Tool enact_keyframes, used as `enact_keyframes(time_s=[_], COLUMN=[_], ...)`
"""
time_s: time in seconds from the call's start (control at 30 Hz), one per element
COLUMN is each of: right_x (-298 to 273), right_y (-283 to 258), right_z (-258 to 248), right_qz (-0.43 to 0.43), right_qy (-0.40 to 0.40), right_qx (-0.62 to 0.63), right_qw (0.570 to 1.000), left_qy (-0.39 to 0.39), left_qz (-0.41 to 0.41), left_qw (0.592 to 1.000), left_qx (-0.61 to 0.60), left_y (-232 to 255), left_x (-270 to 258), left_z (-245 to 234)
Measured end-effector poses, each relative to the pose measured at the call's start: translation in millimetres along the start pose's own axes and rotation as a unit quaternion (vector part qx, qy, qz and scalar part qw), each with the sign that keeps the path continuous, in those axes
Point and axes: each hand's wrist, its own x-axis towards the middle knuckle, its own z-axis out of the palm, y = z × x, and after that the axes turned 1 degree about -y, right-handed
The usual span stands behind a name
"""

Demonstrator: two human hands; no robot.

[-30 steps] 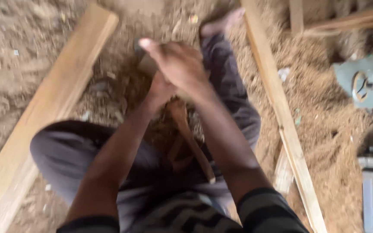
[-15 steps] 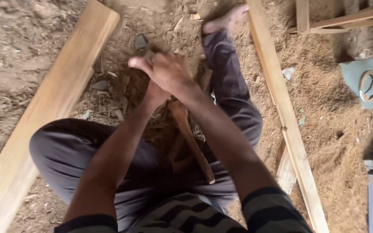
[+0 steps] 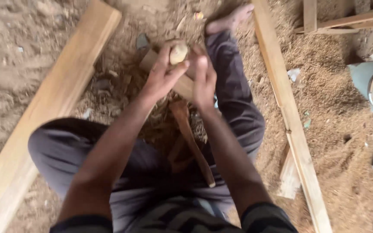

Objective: Chiseling a mortise into a piece of wood while sitting on the floor.

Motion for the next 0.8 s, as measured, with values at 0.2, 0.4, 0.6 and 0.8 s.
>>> enact_keyframes(time_s=[0.2,0.4,0.6,0.8], right_x=[-73.6,-70.9,-91.8,-103.7], right_y=[101.4,46.5,127.1,148.9], right_z=[15.3,50.4,47.2,51.3], right_qz=[0.248,0.262,0.29,0.21], right_qy=[0.026,-0.075,-0.03,0.003], right_qx=[-0.081,-0.14,0.007,0.078], right_qw=[0.965,0.952,0.956,0.975], left_qy=[0.029,-0.071,-0.25,-0.323], left_qz=[0.176,0.127,0.123,0.124], left_qw=[0.961,0.986,0.959,0.936], left_qx=[0.214,0.085,0.051,0.062], left_y=[-1.4,10.4,19.4,8.4], left_x=[29.7,25.2,28.3,28.2], left_z=[-29.9,-30.6,9.8,26.8])
